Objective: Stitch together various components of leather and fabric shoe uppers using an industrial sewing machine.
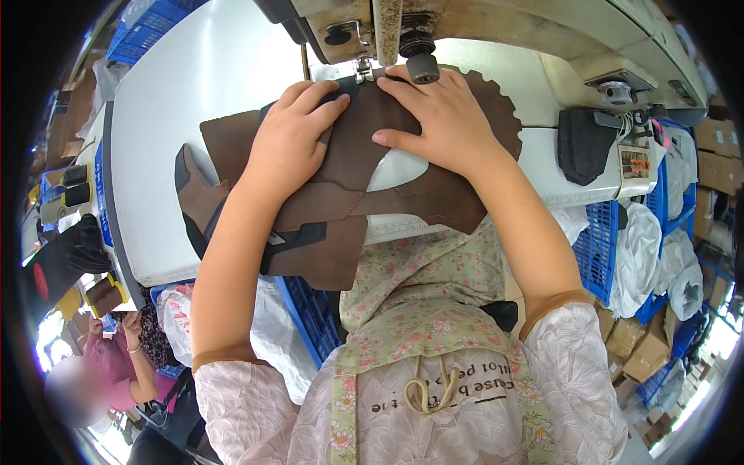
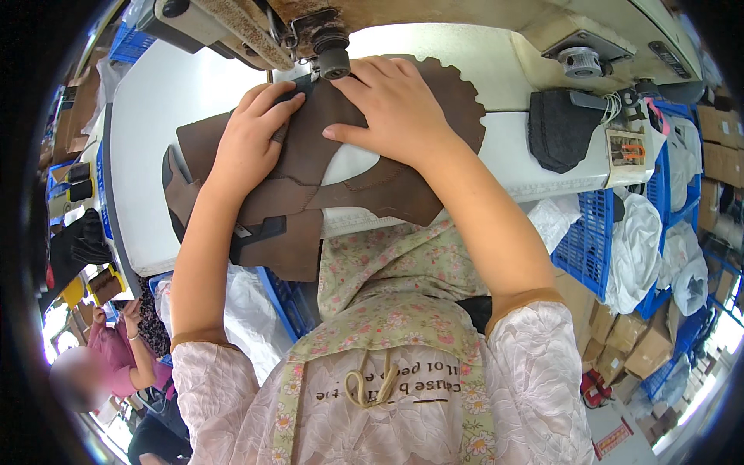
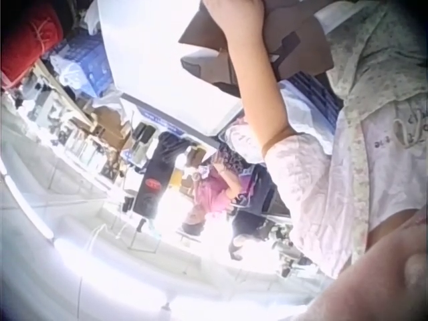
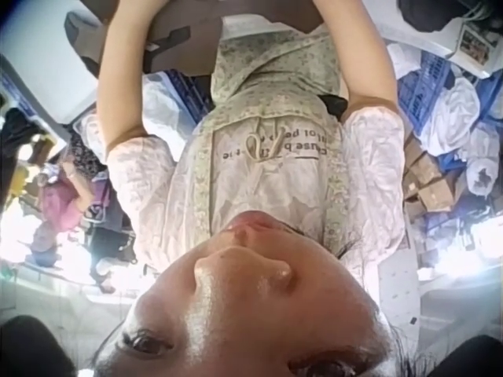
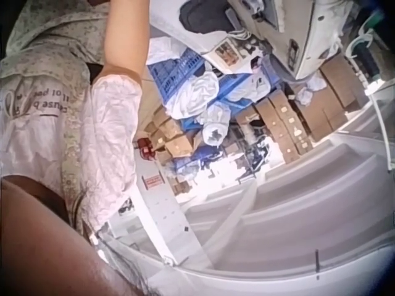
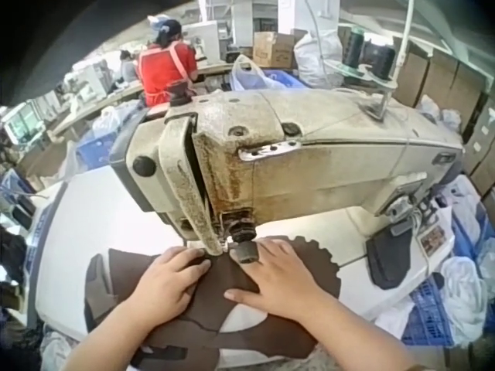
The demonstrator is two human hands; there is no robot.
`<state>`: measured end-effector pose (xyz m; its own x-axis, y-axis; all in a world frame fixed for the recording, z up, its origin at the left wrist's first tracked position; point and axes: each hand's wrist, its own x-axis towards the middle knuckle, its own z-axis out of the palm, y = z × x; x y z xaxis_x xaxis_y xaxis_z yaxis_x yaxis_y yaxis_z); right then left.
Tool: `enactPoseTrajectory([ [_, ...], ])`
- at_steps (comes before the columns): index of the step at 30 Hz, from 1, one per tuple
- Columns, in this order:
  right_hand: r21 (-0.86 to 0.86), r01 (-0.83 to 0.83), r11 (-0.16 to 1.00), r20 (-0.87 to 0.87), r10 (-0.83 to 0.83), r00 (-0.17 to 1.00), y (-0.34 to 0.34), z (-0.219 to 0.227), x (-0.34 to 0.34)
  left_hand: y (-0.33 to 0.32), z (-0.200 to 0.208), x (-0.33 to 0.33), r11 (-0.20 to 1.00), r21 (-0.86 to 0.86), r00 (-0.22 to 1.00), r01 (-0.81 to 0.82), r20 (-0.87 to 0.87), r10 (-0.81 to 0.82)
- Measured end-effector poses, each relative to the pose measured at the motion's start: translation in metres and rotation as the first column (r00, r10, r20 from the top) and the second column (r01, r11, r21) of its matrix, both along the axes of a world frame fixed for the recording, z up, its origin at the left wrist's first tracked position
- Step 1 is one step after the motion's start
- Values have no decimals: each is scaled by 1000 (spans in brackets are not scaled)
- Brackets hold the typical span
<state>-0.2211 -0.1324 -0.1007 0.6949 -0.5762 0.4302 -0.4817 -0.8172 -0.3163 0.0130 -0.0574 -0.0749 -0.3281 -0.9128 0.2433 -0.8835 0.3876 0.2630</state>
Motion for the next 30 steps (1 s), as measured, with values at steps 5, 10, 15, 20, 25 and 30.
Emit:
enactPoseTrajectory([
  [5, 31, 12, 999, -15, -12, 1000, 1, 2, -1, -1, 2, -1, 1000, 12, 1000, 6, 28, -7],
  [10, 69, 31, 997, -21, -30, 999, 9, 3, -2, 5, 10, 3, 996, 93, 1000, 15, 20, -17],
  [15, -4, 90, 996, -46, -91, 995, 16, 2, -2, 9, 12, 2, 990, 133, 997, 40, 61, -48],
  [20, 10, 54, 998, -67, -54, 996, 8, 3, -5, 13, 12, -8, 993, 117, 995, -19, 100, 7],
  [25, -17, 47, 999, -86, -49, 995, 1, 2, -9, 17, 24, -14, 982, 175, 994, -68, 97, 52],
  [30, -25, 25, 999, -52, -27, 998, -3, 0, -10, 22, 23, -10, 979, 200, 999, -33, 43, 25],
])
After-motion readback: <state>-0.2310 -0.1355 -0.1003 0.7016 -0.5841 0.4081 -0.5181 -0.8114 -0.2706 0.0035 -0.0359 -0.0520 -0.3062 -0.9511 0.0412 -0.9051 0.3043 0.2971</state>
